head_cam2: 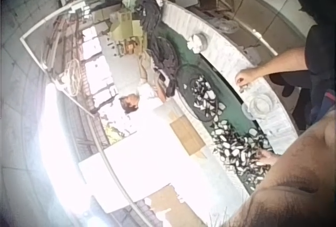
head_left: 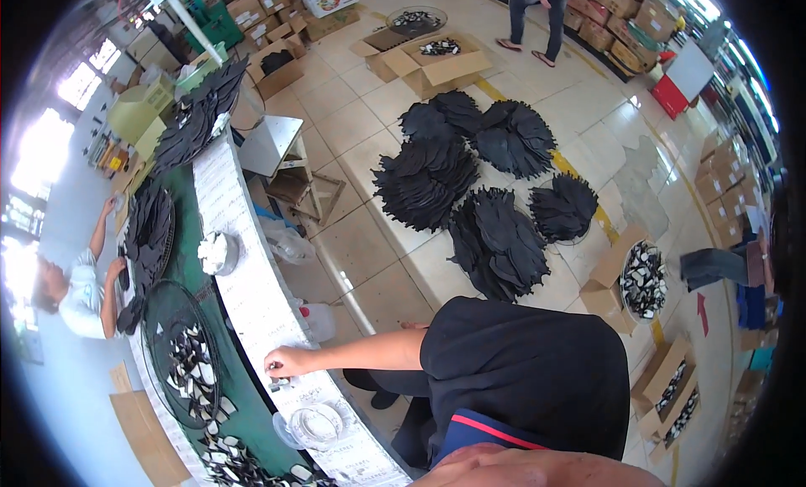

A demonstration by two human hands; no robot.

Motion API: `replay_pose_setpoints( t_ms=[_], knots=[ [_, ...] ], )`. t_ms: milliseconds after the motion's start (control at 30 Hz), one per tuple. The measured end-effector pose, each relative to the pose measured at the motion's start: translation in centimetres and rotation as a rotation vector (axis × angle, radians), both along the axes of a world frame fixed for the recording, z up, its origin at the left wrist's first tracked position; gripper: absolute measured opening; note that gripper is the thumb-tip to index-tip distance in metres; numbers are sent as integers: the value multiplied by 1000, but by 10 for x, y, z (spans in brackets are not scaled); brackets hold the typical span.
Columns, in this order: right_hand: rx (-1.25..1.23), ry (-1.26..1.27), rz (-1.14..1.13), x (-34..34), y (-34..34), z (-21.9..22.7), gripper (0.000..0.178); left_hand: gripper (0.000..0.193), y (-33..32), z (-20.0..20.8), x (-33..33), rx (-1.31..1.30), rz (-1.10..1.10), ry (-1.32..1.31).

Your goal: Apply adhesive to shoe components during manufacturing.

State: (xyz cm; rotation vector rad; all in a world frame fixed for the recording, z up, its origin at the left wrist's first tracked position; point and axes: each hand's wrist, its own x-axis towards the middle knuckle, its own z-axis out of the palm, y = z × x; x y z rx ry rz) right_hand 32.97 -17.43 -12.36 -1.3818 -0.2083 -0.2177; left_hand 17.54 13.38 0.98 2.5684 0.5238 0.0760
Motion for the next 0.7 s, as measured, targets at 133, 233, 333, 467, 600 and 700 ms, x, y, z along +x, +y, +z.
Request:
replay_pose_setpoints(
  t_ms=[133, 233, 333, 467, 600, 700],
  knots=[
    [-32, 50, 31, 1, 2, 4, 19, 44, -34, 4, -8, -118, 139, -5],
    [-82, 59, -24, 0, -7, 4, 20, 44, -66, 6, 2, -209, 234, -8],
    [-100, 39, 27, -4, 2, 17, 19, 44, -73, 5, -21, -293, 378, -54],
    [-17, 139, 90, -8, -5, 20, 18, 44, -70, -12, -44, -403, 473, -75],
    [-97, 106, 49, -7, -12, 23, 19, 44, -60, -40, -103, -537, 600, -110],
    [-44, 114, 71, -2, 3, 26, 20, 44, -59, -50, -111, -614, 692, -157]
  ],
)
